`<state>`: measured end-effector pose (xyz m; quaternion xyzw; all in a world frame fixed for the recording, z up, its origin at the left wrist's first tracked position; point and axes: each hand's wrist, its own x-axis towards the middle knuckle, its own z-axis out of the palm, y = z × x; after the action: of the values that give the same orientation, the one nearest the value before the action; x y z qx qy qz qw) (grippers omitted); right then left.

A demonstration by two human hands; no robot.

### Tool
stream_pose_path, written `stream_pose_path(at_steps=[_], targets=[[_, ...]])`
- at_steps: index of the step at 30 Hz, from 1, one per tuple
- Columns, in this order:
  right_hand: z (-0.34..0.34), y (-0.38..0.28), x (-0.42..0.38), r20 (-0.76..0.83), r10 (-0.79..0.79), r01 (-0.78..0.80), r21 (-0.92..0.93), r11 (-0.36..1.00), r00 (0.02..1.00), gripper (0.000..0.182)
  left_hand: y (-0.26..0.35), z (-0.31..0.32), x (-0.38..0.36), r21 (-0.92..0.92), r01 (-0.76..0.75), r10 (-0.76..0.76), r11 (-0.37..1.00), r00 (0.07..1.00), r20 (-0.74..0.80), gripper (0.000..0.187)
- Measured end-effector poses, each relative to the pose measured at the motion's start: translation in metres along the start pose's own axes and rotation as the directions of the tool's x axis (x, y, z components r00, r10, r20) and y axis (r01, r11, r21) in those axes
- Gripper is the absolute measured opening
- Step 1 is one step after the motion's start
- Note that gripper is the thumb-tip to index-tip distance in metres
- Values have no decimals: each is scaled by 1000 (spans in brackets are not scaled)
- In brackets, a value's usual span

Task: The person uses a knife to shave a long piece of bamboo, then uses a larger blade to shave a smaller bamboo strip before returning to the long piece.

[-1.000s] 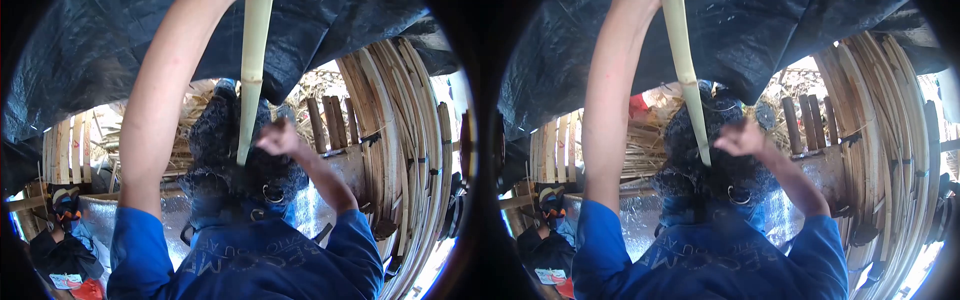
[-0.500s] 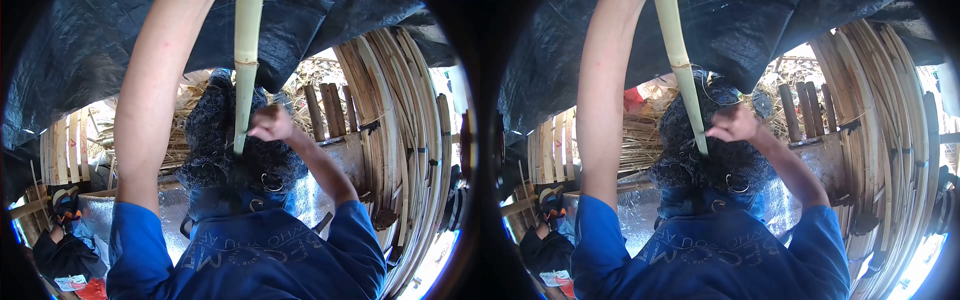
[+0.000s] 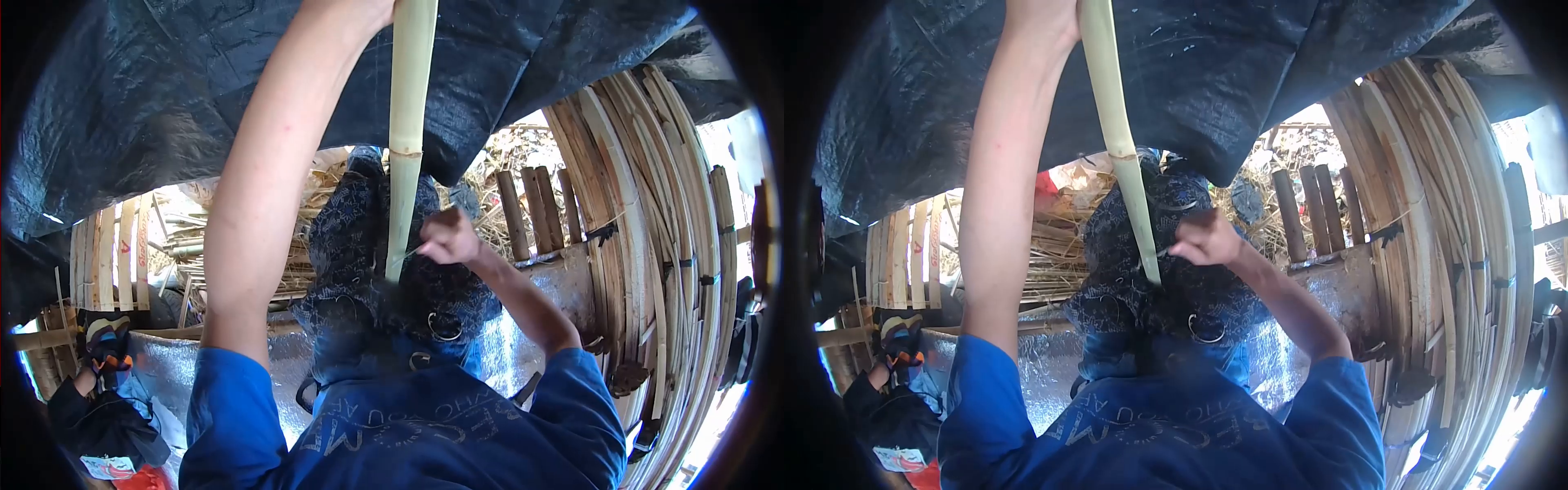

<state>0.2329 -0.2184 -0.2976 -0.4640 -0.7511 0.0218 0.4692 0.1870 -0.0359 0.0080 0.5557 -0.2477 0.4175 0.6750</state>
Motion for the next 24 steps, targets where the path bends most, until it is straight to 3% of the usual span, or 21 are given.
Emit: stream_pose_path(at_steps=[3, 6, 8, 13, 14, 16, 17, 18, 19, 20, 22, 24], targets=[[-41, -11, 63, -376, -111, 129, 21, 991, 920, 41, -1, 4, -1, -1, 20, -20, 1000, 1000, -2, 34], [-71, -25, 122, -468, -94, 82, -44, 996, 879, 40, 0, 2, -1, -32, 65, -66, 997, 997, -42, 34], [-54, -7, 126, -416, -80, 93, 12, 996, 906, 39, 0, -3, 1, -4, -13, 13, 1000, 999, 52, 34], [18, 3, 15, -43, -9, 15, 133, 991, 999, 42, 3, 1, -1, -13, 53, -53, 999, 999, -14, 38], [15, -1, -3, 100, 43, -54, 113, 992, 994, 41, 5, 3, 0, -10, 39, -39, 999, 999, -14, 38], [10, -5, -15, -98, 267, -238, 239, 942, 959, 43, 5, 9, -2, -86, 133, -142, 987, 984, -108, 38], [7, 4, -16, -240, 337, -258, 309, 915, 910, 41, -2, 0, 1, -45, 52, -53, 998, 999, -9, 37], [2, 12, -7, -373, 409, -264, 382, 885, 832, 41, -1, 2, 0, -35, 53, -55, 998, 998, -37, 36], [-13, 5, 15, -366, 522, -299, 515, 803, 770, 39, -1, 1, 0, -26, 49, -49, 998, 998, -26, 36], [-33, -12, 45, -339, 621, -313, 638, 704, 706, 39, -1, 0, 0, -14, 39, -40, 999, 999, -14, 36], [-50, -36, 90, -315, 653, -197, 786, 586, 688, 40, 1, 2, -1, -11, 47, -47, 999, 999, -20, 36], [-46, -65, 121, -358, 681, -168, 799, 578, 639, 39, 4, 2, -2, -3, 50, -50, 999, 998, -35, 36]])
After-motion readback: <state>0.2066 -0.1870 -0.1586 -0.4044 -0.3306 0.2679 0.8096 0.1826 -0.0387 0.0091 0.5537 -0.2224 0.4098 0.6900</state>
